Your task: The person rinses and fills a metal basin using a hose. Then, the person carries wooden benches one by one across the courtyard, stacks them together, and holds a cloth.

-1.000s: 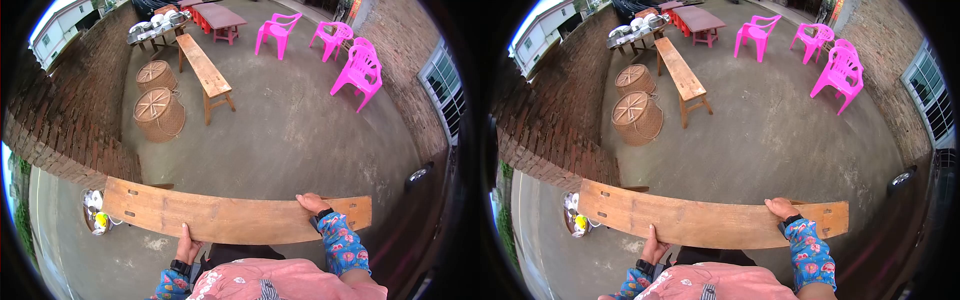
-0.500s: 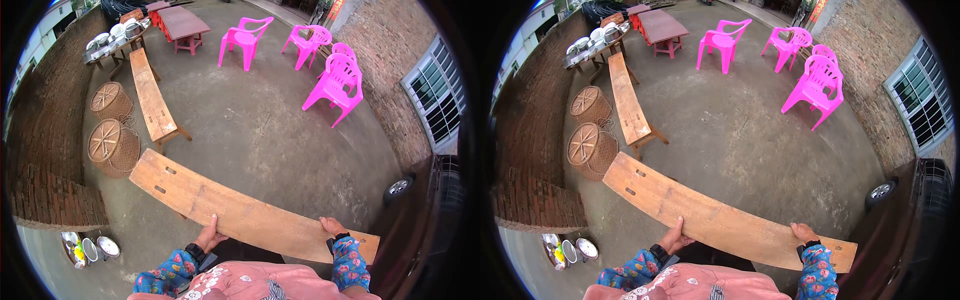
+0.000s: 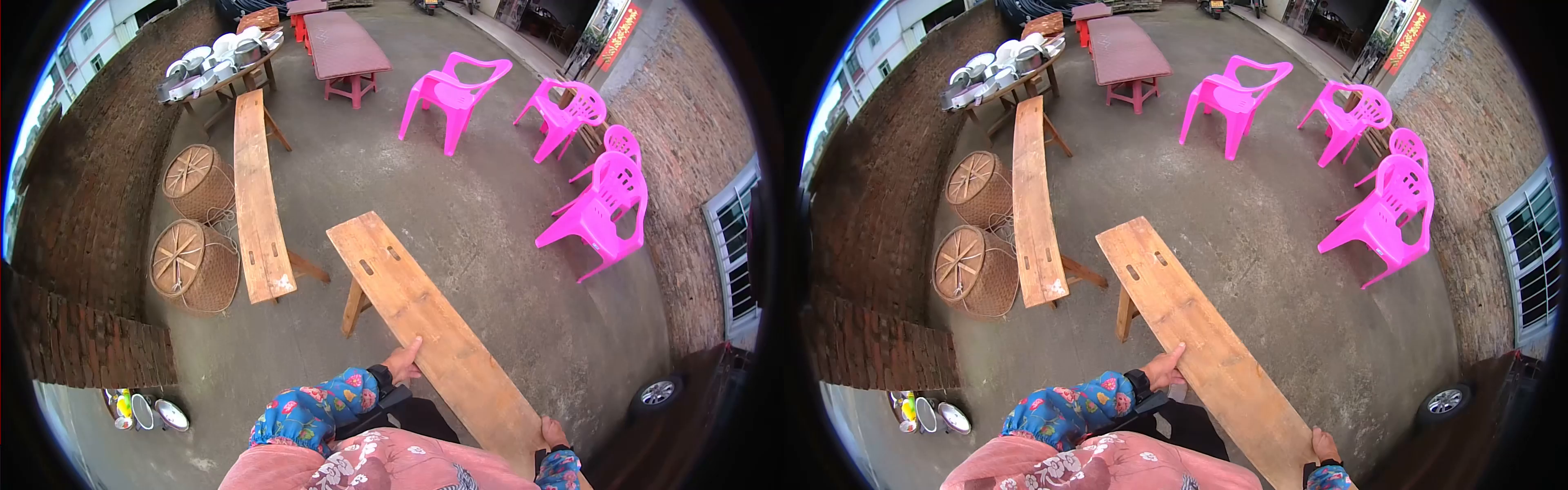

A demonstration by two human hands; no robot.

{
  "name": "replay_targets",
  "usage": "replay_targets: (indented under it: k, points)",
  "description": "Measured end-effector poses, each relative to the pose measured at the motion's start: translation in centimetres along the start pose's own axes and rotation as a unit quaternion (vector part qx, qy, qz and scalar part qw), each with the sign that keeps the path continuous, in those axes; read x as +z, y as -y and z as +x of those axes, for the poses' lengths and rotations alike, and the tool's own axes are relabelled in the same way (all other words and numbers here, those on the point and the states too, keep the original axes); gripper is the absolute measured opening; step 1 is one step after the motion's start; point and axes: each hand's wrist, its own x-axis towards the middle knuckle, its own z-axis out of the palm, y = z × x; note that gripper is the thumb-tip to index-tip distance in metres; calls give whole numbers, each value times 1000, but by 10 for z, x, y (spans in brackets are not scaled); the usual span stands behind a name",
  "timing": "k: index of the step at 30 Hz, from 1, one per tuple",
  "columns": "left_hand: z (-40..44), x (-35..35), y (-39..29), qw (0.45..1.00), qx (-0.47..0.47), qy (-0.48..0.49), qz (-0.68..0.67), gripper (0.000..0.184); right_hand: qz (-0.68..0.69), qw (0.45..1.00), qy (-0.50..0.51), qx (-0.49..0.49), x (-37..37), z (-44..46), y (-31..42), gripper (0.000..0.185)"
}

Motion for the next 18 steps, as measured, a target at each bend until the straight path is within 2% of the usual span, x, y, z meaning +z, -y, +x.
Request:
replay_targets:
  k: [5,9,11,13,14,16,18]
  points:
    - [62,-54,-146,998,-2,-68,-3,65,-4,1000,-19,-23,3,85,138,71]
    - [139,-138,-262,989,9,-144,40,60,19,999,41,-26,-12,126,306,79]
    - [186,-191,-322,983,45,-179,7,55,25,999,18,-36,-3,154,391,79]
    - [192,-231,-394,967,66,-242,52,53,12,999,27,-36,6,164,470,80]
    - [201,-250,-423,967,57,-242,51,53,31,997,56,-47,5,174,510,80]
    - [229,-296,-497,937,83,-328,86,51,52,993,79,-74,6,211,604,79]
    - [248,-336,-559,931,88,-347,76,48,92,986,104,-89,20,235,674,78]
